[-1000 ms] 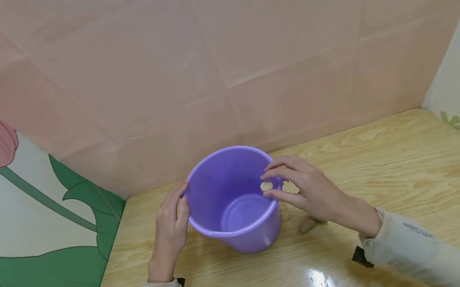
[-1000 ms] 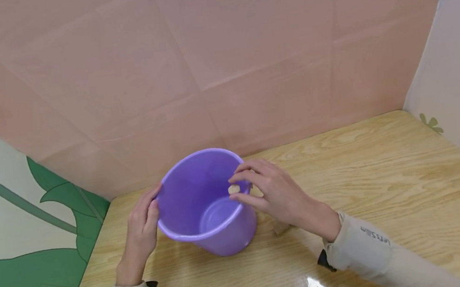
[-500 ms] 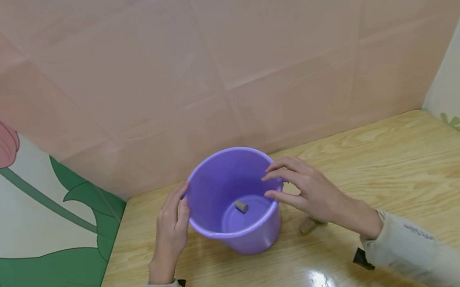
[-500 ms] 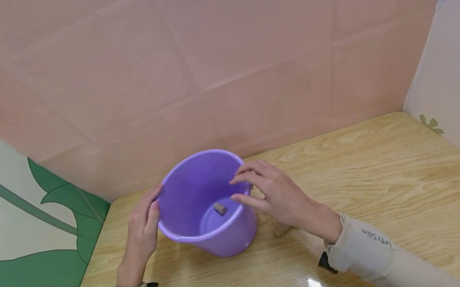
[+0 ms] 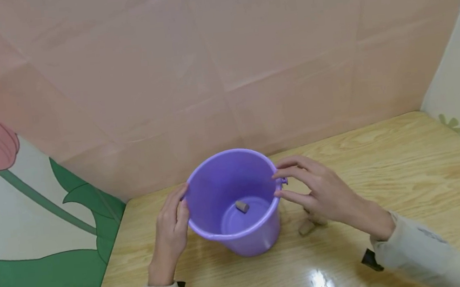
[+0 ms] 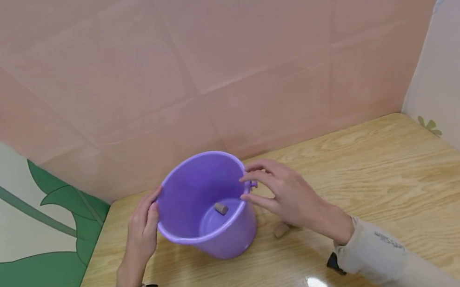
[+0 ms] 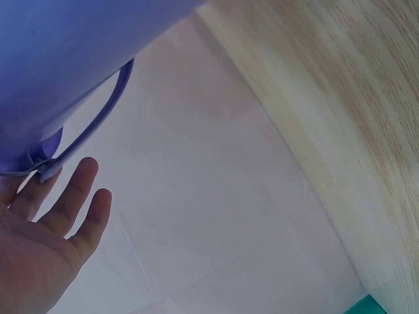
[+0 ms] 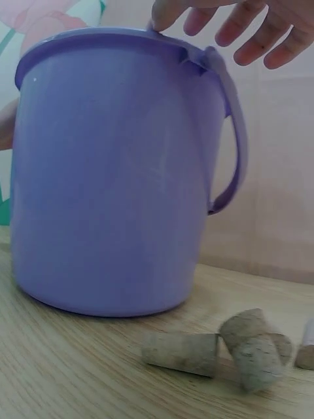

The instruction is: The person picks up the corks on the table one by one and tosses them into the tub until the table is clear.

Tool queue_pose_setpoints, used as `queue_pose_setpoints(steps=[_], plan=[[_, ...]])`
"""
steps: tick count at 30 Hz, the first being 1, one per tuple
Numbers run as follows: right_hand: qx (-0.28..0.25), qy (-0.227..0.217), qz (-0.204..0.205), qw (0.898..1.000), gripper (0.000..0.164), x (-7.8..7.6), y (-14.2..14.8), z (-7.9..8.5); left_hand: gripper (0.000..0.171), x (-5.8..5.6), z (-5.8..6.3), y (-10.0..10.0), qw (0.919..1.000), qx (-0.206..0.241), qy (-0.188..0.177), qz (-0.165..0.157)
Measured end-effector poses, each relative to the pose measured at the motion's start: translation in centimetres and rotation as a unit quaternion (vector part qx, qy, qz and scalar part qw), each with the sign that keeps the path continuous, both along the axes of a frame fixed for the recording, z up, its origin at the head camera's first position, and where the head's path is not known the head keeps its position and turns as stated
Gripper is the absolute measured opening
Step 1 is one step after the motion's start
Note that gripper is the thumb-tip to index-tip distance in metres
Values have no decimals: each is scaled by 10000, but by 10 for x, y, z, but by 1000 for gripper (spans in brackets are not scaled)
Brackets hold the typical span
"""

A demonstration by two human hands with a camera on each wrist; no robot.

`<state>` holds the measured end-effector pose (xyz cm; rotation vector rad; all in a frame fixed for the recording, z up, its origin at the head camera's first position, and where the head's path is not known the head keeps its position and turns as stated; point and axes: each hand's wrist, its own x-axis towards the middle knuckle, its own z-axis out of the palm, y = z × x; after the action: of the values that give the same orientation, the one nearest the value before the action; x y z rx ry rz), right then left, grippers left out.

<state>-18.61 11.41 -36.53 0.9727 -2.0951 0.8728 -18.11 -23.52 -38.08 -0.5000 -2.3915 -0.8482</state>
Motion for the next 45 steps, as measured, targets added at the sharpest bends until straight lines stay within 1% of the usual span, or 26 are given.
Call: queue_pose_setpoints(steps=[5,8,11,15,22,28,35,41,45], plan=[[76,146,-234,9996,37,-1,12,-3,39,1,0,0,10000,7,-59,12],[174,155,-336,9992,38,-2,18,-5,39,1,0,0,10000,51,-44,5],[231,253,-412,9986,36,-3,25,-8,39,1,0,0,10000,56,6,1],[345,275,-533,9976,33,-4,34,-14,39,1,1,0,10000,56,33,-21],[676,149,-727,9949,34,-5,49,-26,39,1,0,0,10000,48,26,-33],[915,134,-845,9921,34,-3,59,-36,38,1,1,2,10000,38,-4,31],[1094,-179,-984,9890,33,-1,67,-46,39,0,1,3,10000,41,-48,26],[1189,-369,-1003,9871,33,-1,74,-54,39,1,1,3,10000,44,-63,30],[1286,-392,-968,9862,35,-2,77,-60,39,2,0,3,10000,58,-49,29]])
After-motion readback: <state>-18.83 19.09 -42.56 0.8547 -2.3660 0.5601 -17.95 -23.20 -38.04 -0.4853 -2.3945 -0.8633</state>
